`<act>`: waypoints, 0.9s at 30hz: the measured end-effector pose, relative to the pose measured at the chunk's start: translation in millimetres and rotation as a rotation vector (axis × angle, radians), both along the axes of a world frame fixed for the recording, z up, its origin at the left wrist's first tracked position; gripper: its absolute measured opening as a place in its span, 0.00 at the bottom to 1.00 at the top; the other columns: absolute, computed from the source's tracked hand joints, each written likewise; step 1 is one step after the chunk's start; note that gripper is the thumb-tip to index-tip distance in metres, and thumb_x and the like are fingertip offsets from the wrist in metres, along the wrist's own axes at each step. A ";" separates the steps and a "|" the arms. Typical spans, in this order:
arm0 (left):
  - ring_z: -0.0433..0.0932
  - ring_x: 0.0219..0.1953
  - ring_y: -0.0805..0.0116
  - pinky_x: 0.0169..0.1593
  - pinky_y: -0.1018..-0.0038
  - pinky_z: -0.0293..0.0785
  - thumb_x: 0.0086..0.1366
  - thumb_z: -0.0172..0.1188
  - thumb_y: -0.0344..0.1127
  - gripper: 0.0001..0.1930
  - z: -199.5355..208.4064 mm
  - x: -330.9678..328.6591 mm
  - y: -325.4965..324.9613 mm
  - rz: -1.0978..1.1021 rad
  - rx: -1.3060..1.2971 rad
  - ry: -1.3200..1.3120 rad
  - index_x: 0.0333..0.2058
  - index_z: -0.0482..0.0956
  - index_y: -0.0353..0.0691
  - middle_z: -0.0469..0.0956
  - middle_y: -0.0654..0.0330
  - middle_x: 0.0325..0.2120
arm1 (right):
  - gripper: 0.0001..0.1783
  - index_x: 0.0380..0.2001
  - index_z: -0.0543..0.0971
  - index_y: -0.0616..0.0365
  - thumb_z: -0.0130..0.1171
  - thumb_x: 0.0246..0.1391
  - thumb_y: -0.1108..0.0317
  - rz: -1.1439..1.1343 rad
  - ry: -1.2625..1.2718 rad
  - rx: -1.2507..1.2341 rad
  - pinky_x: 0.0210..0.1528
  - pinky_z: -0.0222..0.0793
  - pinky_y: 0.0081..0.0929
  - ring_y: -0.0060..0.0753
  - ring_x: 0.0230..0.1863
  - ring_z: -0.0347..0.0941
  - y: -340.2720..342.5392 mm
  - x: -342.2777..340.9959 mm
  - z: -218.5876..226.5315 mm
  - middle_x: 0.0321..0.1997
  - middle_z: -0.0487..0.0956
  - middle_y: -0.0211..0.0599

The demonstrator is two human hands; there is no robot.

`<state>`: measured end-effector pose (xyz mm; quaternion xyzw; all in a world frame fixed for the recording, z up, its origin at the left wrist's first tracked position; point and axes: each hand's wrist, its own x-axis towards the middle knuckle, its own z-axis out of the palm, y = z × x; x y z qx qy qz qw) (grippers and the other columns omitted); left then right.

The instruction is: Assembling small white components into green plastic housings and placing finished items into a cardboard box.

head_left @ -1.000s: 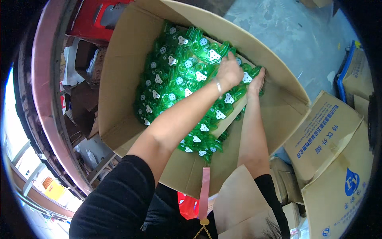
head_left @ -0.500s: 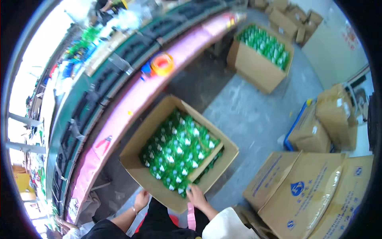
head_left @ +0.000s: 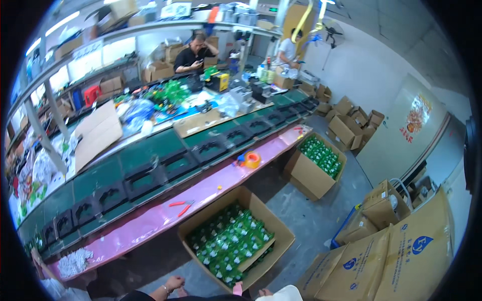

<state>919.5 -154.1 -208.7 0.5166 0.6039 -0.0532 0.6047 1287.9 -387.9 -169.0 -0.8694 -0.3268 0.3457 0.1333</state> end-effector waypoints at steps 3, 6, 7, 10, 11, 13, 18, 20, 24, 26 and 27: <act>0.75 0.26 0.73 0.30 0.77 0.72 0.59 0.52 0.39 0.11 34.6 -61.5 -4.4 0.183 -0.108 -0.147 0.33 0.74 0.37 0.77 0.61 0.25 | 0.19 0.40 0.74 0.55 0.47 0.53 0.53 0.053 0.007 0.025 0.42 0.67 0.36 0.50 0.37 0.72 20.4 -82.7 27.9 0.32 0.76 0.48; 0.74 0.24 0.74 0.29 0.78 0.71 0.59 0.52 0.38 0.10 53.5 -159.1 -30.3 0.329 -0.128 -0.127 0.31 0.74 0.37 0.76 0.62 0.24 | 0.21 0.39 0.74 0.56 0.46 0.53 0.51 0.510 0.172 0.061 0.43 0.67 0.36 0.50 0.40 0.72 98.7 -130.7 13.1 0.34 0.76 0.50; 0.73 0.24 0.75 0.27 0.78 0.70 0.58 0.52 0.36 0.08 53.3 -195.0 -48.8 0.407 -0.092 -0.155 0.28 0.75 0.38 0.76 0.63 0.22 | 0.21 0.37 0.74 0.58 0.46 0.53 0.51 0.641 0.184 0.135 0.41 0.67 0.38 0.51 0.39 0.72 123.8 -148.1 24.4 0.35 0.75 0.49; 0.74 0.22 0.71 0.25 0.72 0.69 0.54 0.52 0.36 0.09 68.4 -279.0 -94.4 0.387 0.126 0.015 0.22 0.77 0.38 0.75 0.59 0.17 | 0.19 0.38 0.73 0.57 0.47 0.53 0.52 0.805 0.189 0.255 0.39 0.68 0.34 0.48 0.37 0.72 210.3 -202.4 47.5 0.36 0.76 0.46; 0.75 0.22 0.64 0.28 0.66 0.69 0.55 0.51 0.40 0.13 69.2 -298.4 -110.9 0.364 0.230 0.145 0.22 0.77 0.37 0.76 0.53 0.18 | 0.17 0.37 0.73 0.57 0.48 0.53 0.54 0.708 0.197 0.330 0.38 0.68 0.34 0.42 0.35 0.73 224.7 -225.1 62.1 0.33 0.76 0.43; 0.76 0.25 0.56 0.32 0.63 0.71 0.56 0.46 0.43 0.16 84.3 -319.0 -126.7 0.450 0.220 0.224 0.22 0.77 0.37 0.76 0.50 0.20 | 0.19 0.39 0.72 0.61 0.48 0.54 0.55 0.708 0.232 0.381 0.37 0.69 0.27 0.30 0.33 0.74 246.6 -253.6 67.3 0.30 0.77 0.40; 0.76 0.32 0.51 0.37 0.62 0.71 0.53 0.49 0.41 0.14 73.5 -301.9 -178.2 0.573 0.346 0.168 0.28 0.77 0.37 0.76 0.47 0.26 | 0.18 0.42 0.72 0.60 0.51 0.51 0.59 1.084 0.250 0.190 0.35 0.68 0.34 0.43 0.31 0.75 245.5 -297.4 78.1 0.29 0.77 0.46; 0.76 0.27 0.61 0.34 0.68 0.71 0.54 0.50 0.42 0.13 123.2 -282.0 -154.0 0.604 0.387 0.070 0.30 0.75 0.38 0.76 0.53 0.24 | 0.17 0.42 0.72 0.59 0.53 0.49 0.64 1.211 0.293 0.147 0.34 0.69 0.35 0.44 0.31 0.75 242.6 -281.2 29.0 0.28 0.77 0.46; 0.67 0.30 0.79 0.37 0.78 0.67 0.61 0.51 0.36 0.11 214.0 -284.8 -107.7 0.821 0.669 -0.138 0.36 0.73 0.33 0.73 0.65 0.28 | 0.15 0.40 0.73 0.58 0.54 0.47 0.66 1.387 0.398 0.119 0.36 0.69 0.37 0.47 0.34 0.75 295.2 -309.9 44.2 0.31 0.77 0.49; 0.69 0.35 0.79 0.39 0.80 0.68 0.62 0.51 0.34 0.11 259.8 -308.2 -80.3 0.895 0.863 -0.185 0.39 0.72 0.34 0.73 0.65 0.32 | 0.16 0.39 0.73 0.60 0.54 0.49 0.63 1.440 0.421 0.258 0.35 0.68 0.34 0.47 0.33 0.74 331.7 -323.6 64.5 0.30 0.77 0.49; 0.69 0.37 0.79 0.41 0.80 0.68 0.61 0.53 0.33 0.11 298.5 -313.5 -63.0 0.978 0.856 -0.186 0.41 0.72 0.34 0.73 0.64 0.34 | 0.16 0.39 0.73 0.61 0.54 0.49 0.62 1.468 0.385 0.289 0.35 0.68 0.34 0.48 0.33 0.74 350.9 -329.0 78.0 0.30 0.76 0.50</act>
